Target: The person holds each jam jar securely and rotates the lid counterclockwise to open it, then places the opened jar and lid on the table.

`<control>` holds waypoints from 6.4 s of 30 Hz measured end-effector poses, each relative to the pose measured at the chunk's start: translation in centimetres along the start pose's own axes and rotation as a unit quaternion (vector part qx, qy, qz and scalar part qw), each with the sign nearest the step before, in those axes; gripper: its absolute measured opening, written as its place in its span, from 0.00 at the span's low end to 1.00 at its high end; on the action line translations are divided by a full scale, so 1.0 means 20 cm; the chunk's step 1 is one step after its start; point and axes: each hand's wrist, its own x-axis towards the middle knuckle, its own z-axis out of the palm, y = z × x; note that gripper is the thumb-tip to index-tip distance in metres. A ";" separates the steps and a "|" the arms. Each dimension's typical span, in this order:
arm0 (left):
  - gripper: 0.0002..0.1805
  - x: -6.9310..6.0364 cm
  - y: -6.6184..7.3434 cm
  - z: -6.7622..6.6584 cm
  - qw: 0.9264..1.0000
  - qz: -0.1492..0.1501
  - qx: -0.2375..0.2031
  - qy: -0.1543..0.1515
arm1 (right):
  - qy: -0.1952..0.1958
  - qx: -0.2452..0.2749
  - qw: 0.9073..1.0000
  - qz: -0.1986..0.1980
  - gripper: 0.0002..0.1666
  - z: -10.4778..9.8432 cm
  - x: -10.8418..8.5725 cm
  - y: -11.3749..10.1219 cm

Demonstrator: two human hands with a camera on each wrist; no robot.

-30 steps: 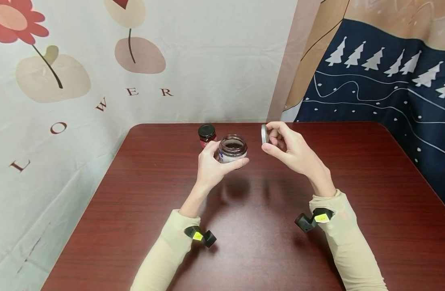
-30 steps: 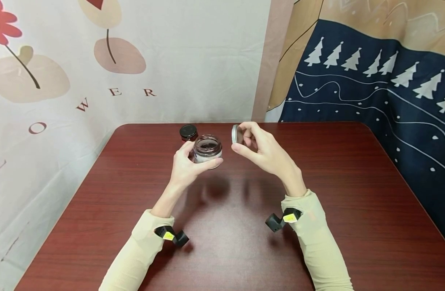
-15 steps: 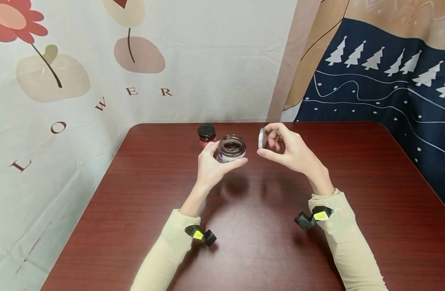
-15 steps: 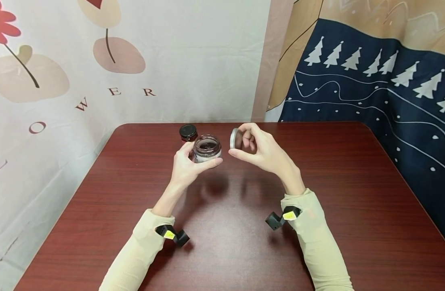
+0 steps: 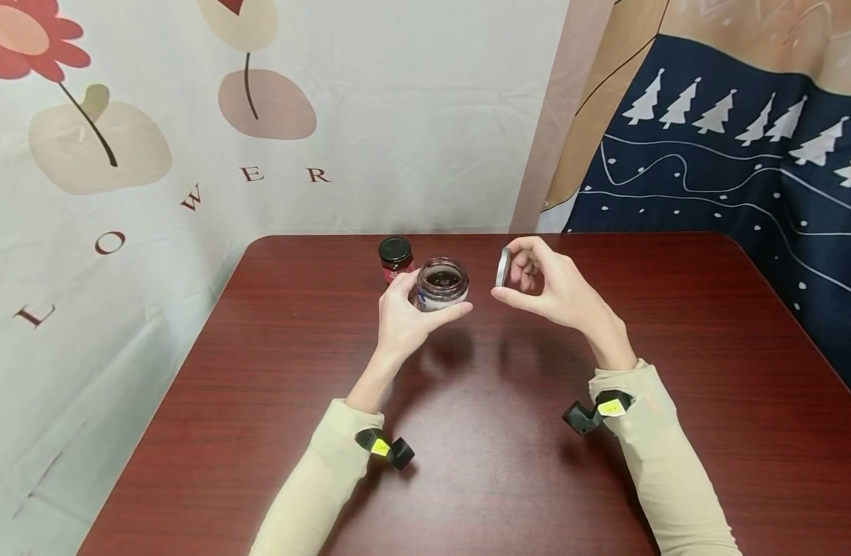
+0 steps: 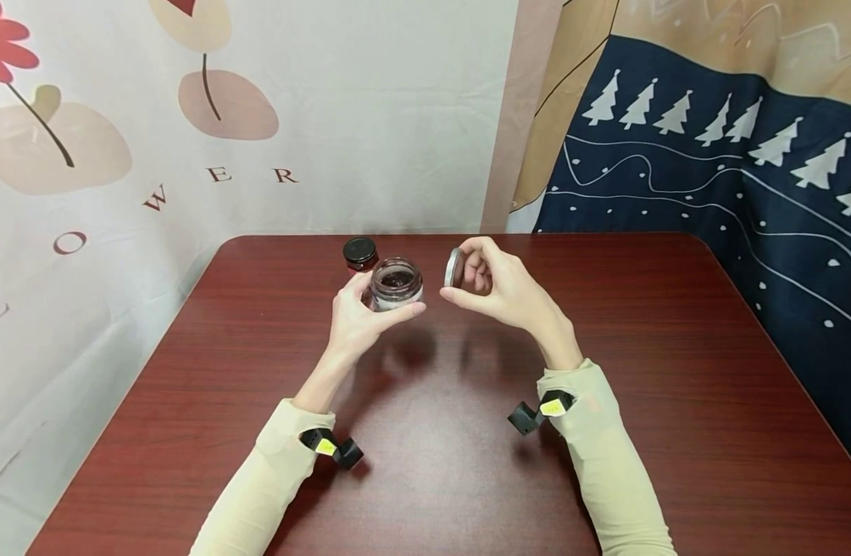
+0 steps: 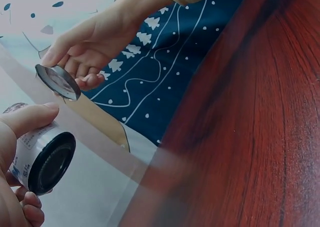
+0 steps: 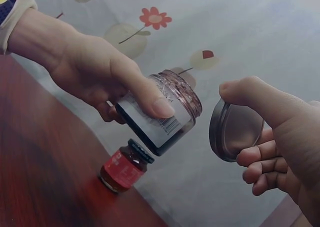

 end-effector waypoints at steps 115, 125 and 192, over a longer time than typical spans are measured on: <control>0.39 0.01 -0.23 0.06 0.987 -0.142 0.055 -0.045 | -0.103 0.053 0.979 0.170 0.34 0.25 -0.12 0.38; 0.38 0.00 -0.25 0.07 0.986 -0.152 0.052 -0.048 | -0.102 0.059 0.979 0.168 0.33 0.26 -0.12 0.39; 0.38 0.00 -0.31 0.07 0.989 -0.127 0.054 -0.054 | -0.120 -0.035 0.972 0.200 0.32 0.25 -0.13 0.41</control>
